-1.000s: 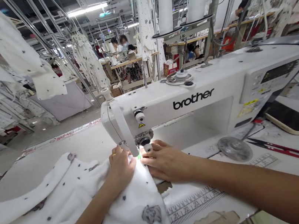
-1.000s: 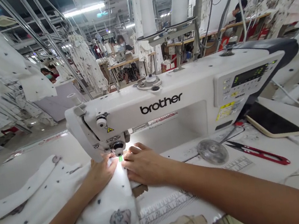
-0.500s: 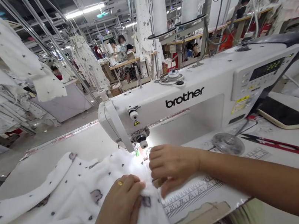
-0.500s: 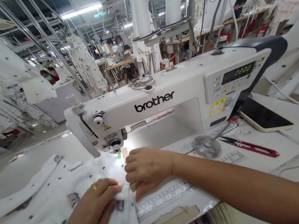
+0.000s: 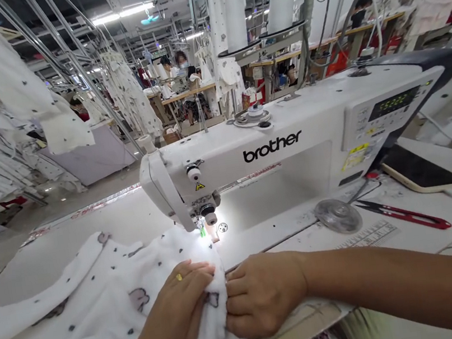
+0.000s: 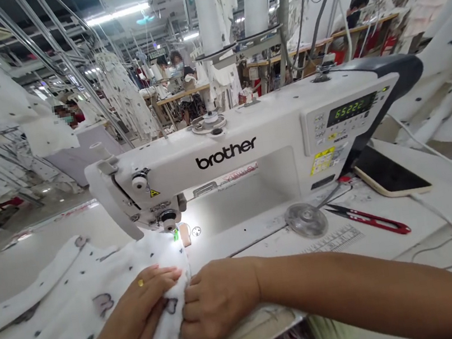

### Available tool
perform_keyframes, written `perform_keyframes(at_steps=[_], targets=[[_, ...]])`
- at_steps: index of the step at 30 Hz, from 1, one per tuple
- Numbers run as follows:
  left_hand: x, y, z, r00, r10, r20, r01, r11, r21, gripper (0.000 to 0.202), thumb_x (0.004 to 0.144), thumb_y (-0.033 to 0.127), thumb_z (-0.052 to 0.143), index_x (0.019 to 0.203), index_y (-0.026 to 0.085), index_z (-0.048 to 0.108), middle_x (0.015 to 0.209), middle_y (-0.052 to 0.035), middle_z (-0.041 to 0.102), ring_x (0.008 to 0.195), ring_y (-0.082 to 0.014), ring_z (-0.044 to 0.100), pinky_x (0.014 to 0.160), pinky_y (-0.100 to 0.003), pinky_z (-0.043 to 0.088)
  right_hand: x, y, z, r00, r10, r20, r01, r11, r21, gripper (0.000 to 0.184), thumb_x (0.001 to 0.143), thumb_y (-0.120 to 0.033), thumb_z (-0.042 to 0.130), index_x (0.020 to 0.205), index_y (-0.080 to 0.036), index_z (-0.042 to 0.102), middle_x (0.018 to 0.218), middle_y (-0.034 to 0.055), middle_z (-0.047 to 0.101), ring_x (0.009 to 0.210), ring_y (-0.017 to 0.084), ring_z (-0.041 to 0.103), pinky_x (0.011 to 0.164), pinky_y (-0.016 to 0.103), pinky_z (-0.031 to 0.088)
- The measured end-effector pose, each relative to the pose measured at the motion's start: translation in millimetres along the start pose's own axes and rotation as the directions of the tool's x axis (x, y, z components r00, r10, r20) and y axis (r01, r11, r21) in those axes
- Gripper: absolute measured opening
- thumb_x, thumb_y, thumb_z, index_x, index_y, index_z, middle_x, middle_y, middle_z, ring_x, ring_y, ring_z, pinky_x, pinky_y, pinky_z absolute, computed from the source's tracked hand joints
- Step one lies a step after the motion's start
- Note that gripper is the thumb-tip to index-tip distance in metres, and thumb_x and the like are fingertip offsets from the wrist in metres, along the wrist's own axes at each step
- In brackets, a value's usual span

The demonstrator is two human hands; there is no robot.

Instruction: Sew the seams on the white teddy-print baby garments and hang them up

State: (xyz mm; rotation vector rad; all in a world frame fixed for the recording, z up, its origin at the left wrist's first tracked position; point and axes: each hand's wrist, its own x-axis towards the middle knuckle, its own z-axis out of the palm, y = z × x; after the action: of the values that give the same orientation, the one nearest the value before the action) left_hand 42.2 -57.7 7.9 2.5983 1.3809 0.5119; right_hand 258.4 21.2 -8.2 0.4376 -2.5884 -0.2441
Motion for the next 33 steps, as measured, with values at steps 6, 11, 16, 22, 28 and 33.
perform_keyframes(at_steps=[6, 11, 16, 22, 28, 33], targets=[[6, -11, 3.5, 0.995, 0.102, 0.004, -0.102, 0.992, 0.073, 0.038, 0.089, 0.004, 0.038, 0.118, 0.022, 0.054, 0.118, -0.0066, 0.070, 0.113, -0.0185, 0.063, 0.109, -0.040, 0.042, -2, 2, -2, 0.998, 0.065, 0.005, -0.065, 0.998, -0.018, 0.017, 0.092, -0.012, 0.052, 0.076, -0.016, 0.060, 0.064, -0.0016, 0.053, 0.062, 0.013, 0.052, 0.056, 0.028, 0.040], [29, -29, 0.0, 0.998, 0.065, -0.003, -0.065, 0.993, 0.094, 0.038, 0.087, 0.003, 0.038, 0.114, 0.020, 0.058, 0.114, -0.0062, 0.070, 0.109, -0.0212, 0.064, 0.107, -0.045, 0.044, -5, 14, -1, 0.949, 0.280, 0.146, -0.283, 0.959, -0.001, 0.016, 0.096, -0.013, 0.051, 0.083, -0.017, 0.059, 0.076, -0.0010, 0.062, 0.073, 0.014, 0.056, 0.062, 0.027, 0.043], [39, -24, -21.5, 0.997, -0.003, 0.076, -0.002, 0.998, 0.065, 0.030, 0.095, 0.015, 0.037, 0.115, 0.021, 0.058, 0.110, -0.0069, 0.068, 0.109, -0.0219, 0.062, 0.099, -0.041, 0.049, -7, 22, 0, 0.939, 0.319, 0.127, -0.328, 0.943, 0.059, 0.018, 0.098, -0.013, 0.045, 0.097, -0.014, 0.062, 0.098, 0.0039, 0.068, 0.093, 0.015, 0.058, 0.091, 0.027, 0.044], [7, 9, 2.0, 0.994, -0.049, -0.101, 0.069, 0.976, 0.205, 0.046, 0.090, 0.027, 0.053, 0.135, 0.020, 0.045, 0.129, -0.0111, 0.060, 0.115, -0.0255, 0.060, 0.094, -0.039, 0.053, -6, 19, -9, 0.975, 0.149, 0.165, -0.169, 0.979, 0.114, 0.015, 0.091, -0.020, 0.051, 0.093, -0.015, 0.065, 0.091, 0.0058, 0.068, 0.092, 0.021, 0.058, 0.084, 0.036, 0.043], [18, -7, 15.1, 0.929, -0.270, -0.252, 0.285, 0.958, 0.025, 0.022, 0.090, 0.016, 0.040, 0.102, 0.023, 0.057, 0.093, -0.0022, 0.069, 0.084, -0.0202, 0.067, 0.074, -0.033, 0.054, -10, 21, -9, 0.930, 0.355, 0.098, -0.364, 0.847, 0.386, 0.018, 0.086, -0.021, 0.053, 0.097, -0.018, 0.067, 0.092, 0.0023, 0.070, 0.090, 0.017, 0.061, 0.095, 0.032, 0.041], [34, -18, -3.4, 0.816, -0.539, -0.209, 0.493, 0.837, -0.237, 0.015, 0.096, 0.035, 0.041, 0.094, 0.024, 0.052, 0.072, 0.0050, 0.061, 0.062, -0.0156, 0.058, 0.058, -0.026, 0.047, -4, 26, -10, 0.629, 0.768, 0.118, -0.751, 0.561, 0.349, 0.020, 0.093, -0.022, 0.055, 0.105, -0.015, 0.069, 0.098, 0.0070, 0.068, 0.092, 0.019, 0.058, 0.094, 0.037, 0.041]])
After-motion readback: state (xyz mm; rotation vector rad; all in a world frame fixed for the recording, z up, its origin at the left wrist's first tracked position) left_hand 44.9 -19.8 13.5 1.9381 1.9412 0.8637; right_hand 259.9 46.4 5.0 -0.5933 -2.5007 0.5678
